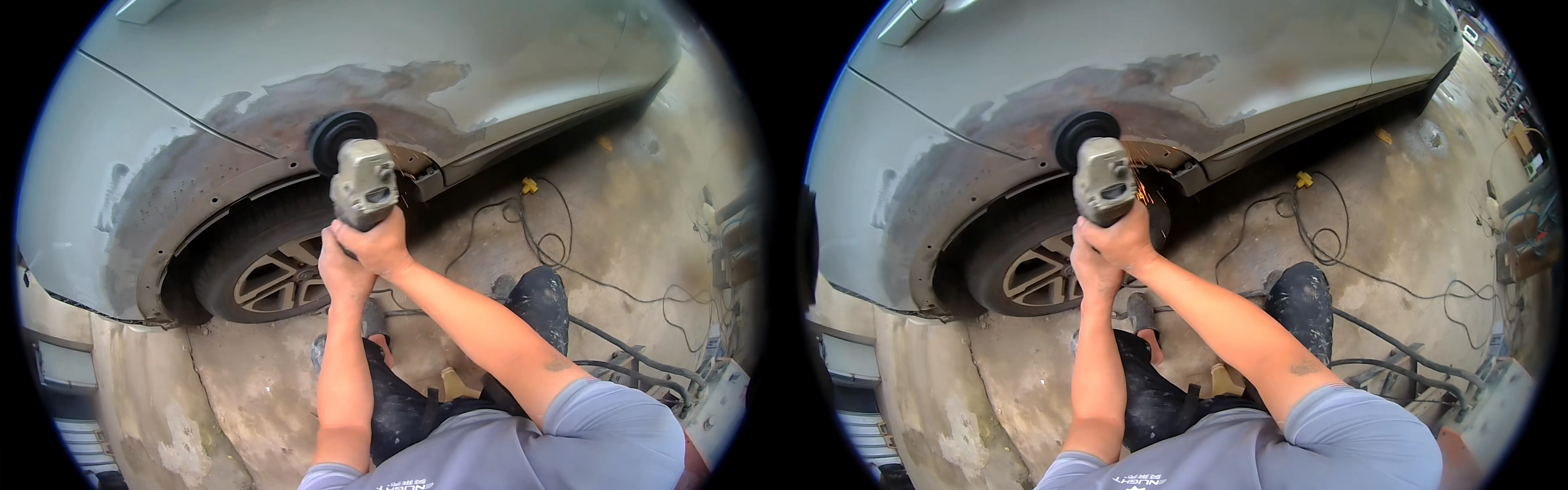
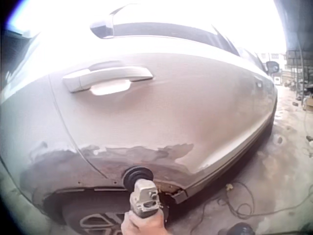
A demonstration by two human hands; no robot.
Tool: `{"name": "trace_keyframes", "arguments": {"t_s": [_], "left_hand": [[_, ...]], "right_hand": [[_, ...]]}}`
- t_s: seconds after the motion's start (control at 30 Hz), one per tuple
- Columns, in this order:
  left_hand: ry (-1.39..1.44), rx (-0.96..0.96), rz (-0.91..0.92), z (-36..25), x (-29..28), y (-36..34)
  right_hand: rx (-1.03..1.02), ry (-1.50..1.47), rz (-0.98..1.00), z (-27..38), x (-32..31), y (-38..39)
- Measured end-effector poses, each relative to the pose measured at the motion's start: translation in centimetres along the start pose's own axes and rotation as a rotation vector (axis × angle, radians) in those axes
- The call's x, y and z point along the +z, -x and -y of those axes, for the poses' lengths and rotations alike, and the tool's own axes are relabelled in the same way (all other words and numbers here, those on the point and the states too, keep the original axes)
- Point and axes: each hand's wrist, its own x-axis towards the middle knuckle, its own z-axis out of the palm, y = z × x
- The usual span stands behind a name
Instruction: The person uses a hammer and dolly to tap and shape the rear quarter panel of a silver car, then uses an angle grinder to remove paint and smooth the surface. The person repeatedly checks the panel with their hand to assess the shape.
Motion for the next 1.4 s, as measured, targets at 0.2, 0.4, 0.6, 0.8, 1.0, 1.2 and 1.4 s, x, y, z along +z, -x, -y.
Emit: {"name": "trace_keyframes", "arguments": {"t_s": [0.2, 0.4, 0.6, 0.8, 1.0, 1.2, 1.4], "left_hand": [[0.086, 0.036, -0.159, 2.4, 0.9, 0.5], [-0.098, -0.066, 0.123, -1.5, 2.2, 0.1], [0.028, 0.083, -0.088, 1.5, 2.3, 0.7], [-0.056, -0.024, 0.119, -1.5, 4.0, -0.1], [0.043, 0.050, -0.025, 0.7, 4.1, -0.1], [1.350, -0.009, 0.247, 10.5, 3.7, 0.4], [-0.170, 0.061, 0.166, 1.1, 7.5, -0.7]], "right_hand": [[-0.101, 0.086, 0.234, 3.1, 2.1, -1.5], [0.068, -0.018, -0.020, 1.2, -3.1, -1.0], [-0.144, 0.097, 0.177, 4.0, 0.5, -2.5], [0.053, -0.067, -0.079, 0.3, -4.4, -1.5], [-0.047, -0.006, 0.042, 0.5, -2.5, -2.1], [-0.278, 0.217, 0.282, 1.0, 2.5, -2.3], [0.045, -0.112, -0.111, -4.3, -7.0, -2.1]]}}
